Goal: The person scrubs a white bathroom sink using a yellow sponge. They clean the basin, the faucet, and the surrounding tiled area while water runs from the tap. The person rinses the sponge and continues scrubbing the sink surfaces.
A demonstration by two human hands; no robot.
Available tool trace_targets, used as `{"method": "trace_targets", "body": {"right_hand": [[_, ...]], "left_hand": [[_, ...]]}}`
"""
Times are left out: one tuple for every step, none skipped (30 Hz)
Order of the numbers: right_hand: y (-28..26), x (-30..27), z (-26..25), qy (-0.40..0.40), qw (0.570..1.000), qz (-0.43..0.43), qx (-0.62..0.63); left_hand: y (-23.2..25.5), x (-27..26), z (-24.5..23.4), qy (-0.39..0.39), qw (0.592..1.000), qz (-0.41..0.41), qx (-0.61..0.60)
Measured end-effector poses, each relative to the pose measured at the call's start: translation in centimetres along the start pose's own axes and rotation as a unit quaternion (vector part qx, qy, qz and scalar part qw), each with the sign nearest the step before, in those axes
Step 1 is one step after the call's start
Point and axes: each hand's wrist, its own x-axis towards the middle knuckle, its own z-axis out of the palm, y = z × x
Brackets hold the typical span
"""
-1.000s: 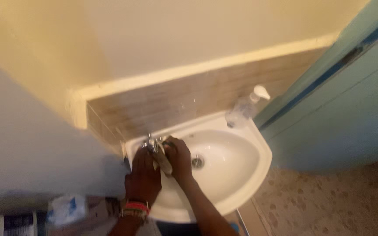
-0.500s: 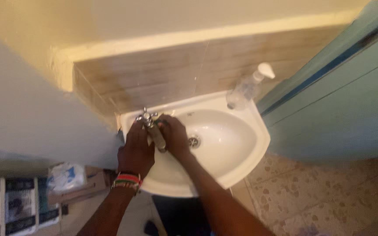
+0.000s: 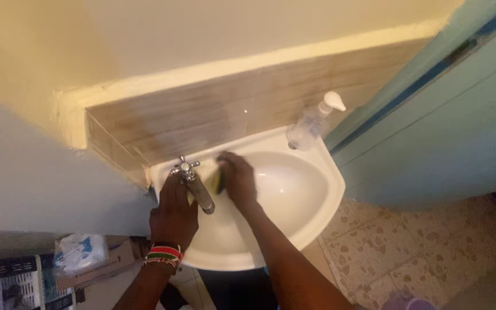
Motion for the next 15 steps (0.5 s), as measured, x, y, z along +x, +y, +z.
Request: {"method": "trace_targets", "body": {"right_hand": [[0.0, 0.1, -0.2, 0.024, 0.999, 0.041, 0.005], [0.0, 0.1, -0.1, 0.046, 0.995, 0.084, 0.01], [-0.2, -0.1, 0.6, 0.032, 0.997, 0.066, 0.008], [-0.6, -0.5, 1.7, 0.018, 0.999, 0.05, 0.006], [-0.9, -0.8, 2.4, 0.004, 0.999, 0.035, 0.005], [-1.0, -1.1, 2.3, -0.01, 1.0, 0.018, -0.014], [-1.0, -1.2, 2.2, -0.025, 0.999, 0.001, -0.032], [-1.0, -0.9, 2.1, -0.038, 0.998, -0.017, -0.05], [-0.8, -0.3, 1.6, -0.027, 0.999, 0.01, -0.044], [-0.3, 0.3, 0.8, -0.018, 0.998, 0.038, -0.038], [0.0, 0.4, 0.3, -0.008, 0.997, 0.067, -0.032], [-0.2, 0.2, 0.6, 0.012, 0.998, 0.064, -0.006], [-0.7, -0.2, 1.1, 0.032, 0.997, 0.062, 0.02], [-1.1, -0.2, 1.4, 0.053, 0.996, 0.056, 0.044], [-1.6, -0.2, 1.7, 0.024, 0.997, 0.071, 0.037]], "left_hand": [[-0.1, 0.2, 0.1, 0.006, 1.0, 0.004, -0.01], [-0.2, 0.3, 0.1, 0.01, 1.0, 0.007, -0.019], [-0.3, 0.3, 0.3, 0.013, 0.999, 0.011, -0.028], [-0.5, 0.3, 0.3, 0.023, 0.999, 0.015, -0.027], [-0.6, 0.3, 0.3, 0.033, 0.999, 0.018, -0.025], [-0.4, 0.2, 0.4, 0.041, 0.999, 0.023, -0.025], [-0.3, 0.1, 0.3, 0.029, 0.999, 0.019, -0.02], [-0.3, 0.1, 0.2, 0.017, 1.0, 0.017, -0.015], [-0.3, 0.2, 0.2, 0.006, 1.0, 0.014, -0.01], [-0.2, 0.0, 0.2, 0.003, 1.0, 0.012, -0.009], [-0.1, -0.2, 0.3, 0.001, 1.0, 0.01, -0.008], [-0.2, 0.0, 0.3, 0.002, 1.0, 0.01, -0.006], [-0.4, 0.0, 0.1, 0.008, 1.0, 0.014, -0.012], [-0.4, 0.1, 0.0, 0.017, 0.999, 0.021, -0.021], [-0.3, 0.4, 0.0, 0.026, 0.999, 0.027, -0.029]]}}
